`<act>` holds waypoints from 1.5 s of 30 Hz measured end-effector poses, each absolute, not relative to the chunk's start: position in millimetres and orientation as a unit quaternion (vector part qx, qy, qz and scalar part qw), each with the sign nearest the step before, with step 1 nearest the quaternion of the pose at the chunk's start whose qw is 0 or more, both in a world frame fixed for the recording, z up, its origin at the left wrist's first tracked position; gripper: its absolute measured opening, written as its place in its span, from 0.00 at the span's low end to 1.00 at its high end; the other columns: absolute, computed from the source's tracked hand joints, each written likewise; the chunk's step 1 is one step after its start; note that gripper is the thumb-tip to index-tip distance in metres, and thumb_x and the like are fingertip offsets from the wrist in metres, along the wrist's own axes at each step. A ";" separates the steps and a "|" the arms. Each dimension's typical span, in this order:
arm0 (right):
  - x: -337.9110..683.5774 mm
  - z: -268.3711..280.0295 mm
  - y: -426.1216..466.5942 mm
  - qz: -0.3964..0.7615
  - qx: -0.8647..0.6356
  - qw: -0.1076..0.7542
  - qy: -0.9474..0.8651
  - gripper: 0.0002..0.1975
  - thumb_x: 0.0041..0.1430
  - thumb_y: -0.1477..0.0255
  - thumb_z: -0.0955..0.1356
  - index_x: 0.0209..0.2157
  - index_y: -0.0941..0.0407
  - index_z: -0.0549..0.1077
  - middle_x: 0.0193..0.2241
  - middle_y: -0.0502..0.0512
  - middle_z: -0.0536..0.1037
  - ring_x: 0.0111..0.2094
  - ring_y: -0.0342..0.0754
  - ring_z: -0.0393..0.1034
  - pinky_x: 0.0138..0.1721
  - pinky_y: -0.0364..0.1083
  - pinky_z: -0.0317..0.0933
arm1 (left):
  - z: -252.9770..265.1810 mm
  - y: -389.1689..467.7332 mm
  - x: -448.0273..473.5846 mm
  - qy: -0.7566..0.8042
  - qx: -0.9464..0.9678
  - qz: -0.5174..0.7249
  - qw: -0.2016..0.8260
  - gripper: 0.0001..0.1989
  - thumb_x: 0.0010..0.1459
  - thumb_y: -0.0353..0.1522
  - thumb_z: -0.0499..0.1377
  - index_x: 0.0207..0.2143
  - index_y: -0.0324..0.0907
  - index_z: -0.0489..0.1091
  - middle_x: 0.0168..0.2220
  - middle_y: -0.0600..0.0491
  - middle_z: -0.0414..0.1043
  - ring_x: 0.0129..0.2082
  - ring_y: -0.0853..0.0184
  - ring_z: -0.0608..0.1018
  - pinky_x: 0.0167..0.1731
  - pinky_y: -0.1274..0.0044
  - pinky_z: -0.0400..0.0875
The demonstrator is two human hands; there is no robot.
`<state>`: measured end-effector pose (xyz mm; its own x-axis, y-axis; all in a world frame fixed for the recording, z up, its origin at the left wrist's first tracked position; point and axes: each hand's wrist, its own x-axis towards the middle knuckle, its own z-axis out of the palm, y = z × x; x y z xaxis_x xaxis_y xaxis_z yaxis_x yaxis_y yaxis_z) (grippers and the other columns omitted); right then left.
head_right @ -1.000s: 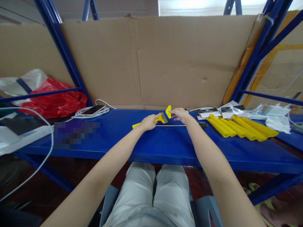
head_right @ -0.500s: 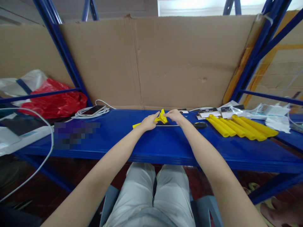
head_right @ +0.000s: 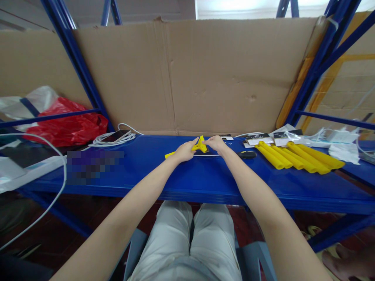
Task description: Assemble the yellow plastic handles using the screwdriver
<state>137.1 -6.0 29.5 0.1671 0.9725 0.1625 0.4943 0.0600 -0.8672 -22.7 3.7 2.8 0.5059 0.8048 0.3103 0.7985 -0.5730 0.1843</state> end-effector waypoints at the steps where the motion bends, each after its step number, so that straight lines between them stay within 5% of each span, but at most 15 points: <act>1: 137.0 29.4 -6.0 0.277 -0.629 0.434 -0.583 0.14 0.43 0.68 0.74 0.14 0.58 0.68 0.09 0.43 0.57 0.15 0.37 0.49 0.17 0.40 0.44 | 2.7 3.6 -22.6 0.462 0.868 0.184 0.008 0.33 0.58 0.26 0.54 0.65 0.41 0.48 0.59 0.44 0.63 0.57 0.61 0.67 0.53 0.73 0.63; 13: 136.9 26.1 -2.7 0.269 -0.620 0.449 -0.585 0.16 0.40 0.69 0.75 0.17 0.56 0.63 0.13 0.43 0.62 0.18 0.37 0.52 0.19 0.40 0.47 | 3.8 1.8 -22.3 0.453 0.868 0.204 -0.002 0.33 0.58 0.26 0.52 0.65 0.41 0.48 0.56 0.45 0.66 0.55 0.63 0.68 0.52 0.74 0.63; 24: 136.9 23.5 0.0 0.247 -0.638 0.462 -0.565 0.14 0.40 0.72 0.75 0.24 0.57 0.65 0.19 0.45 0.65 0.21 0.38 0.56 0.19 0.38 0.49 | 6.2 3.4 -24.3 0.445 0.878 0.172 -0.028 0.27 0.60 0.27 0.50 0.61 0.50 0.59 0.47 0.49 0.69 0.47 0.62 0.73 0.47 0.75 0.65; 29: 138.8 30.6 -4.0 0.299 -0.626 0.444 -0.566 0.09 0.47 0.72 0.73 0.22 0.58 0.69 0.17 0.48 0.66 0.19 0.39 0.56 0.16 0.39 0.46 | 8.2 1.5 -24.2 0.450 0.874 0.181 -0.031 0.26 0.60 0.27 0.50 0.61 0.49 0.59 0.47 0.48 0.68 0.46 0.62 0.73 0.47 0.75 0.65; 45: 148.9 25.3 2.8 0.388 -0.593 0.404 -0.579 0.12 0.44 0.70 0.75 0.19 0.60 0.70 0.18 0.50 0.68 0.21 0.38 0.56 0.17 0.38 0.49 | 9.3 -0.7 -27.0 0.435 0.883 0.157 -0.079 0.24 0.63 0.32 0.50 0.61 0.52 0.59 0.45 0.49 0.71 0.45 0.62 0.75 0.45 0.74 0.67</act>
<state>148.9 2.8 25.3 0.0290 0.9996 0.0074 0.3725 -0.0040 -0.9280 -27.0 -0.7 9.3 0.5726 0.7437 0.3451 0.7931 -0.6091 -0.0031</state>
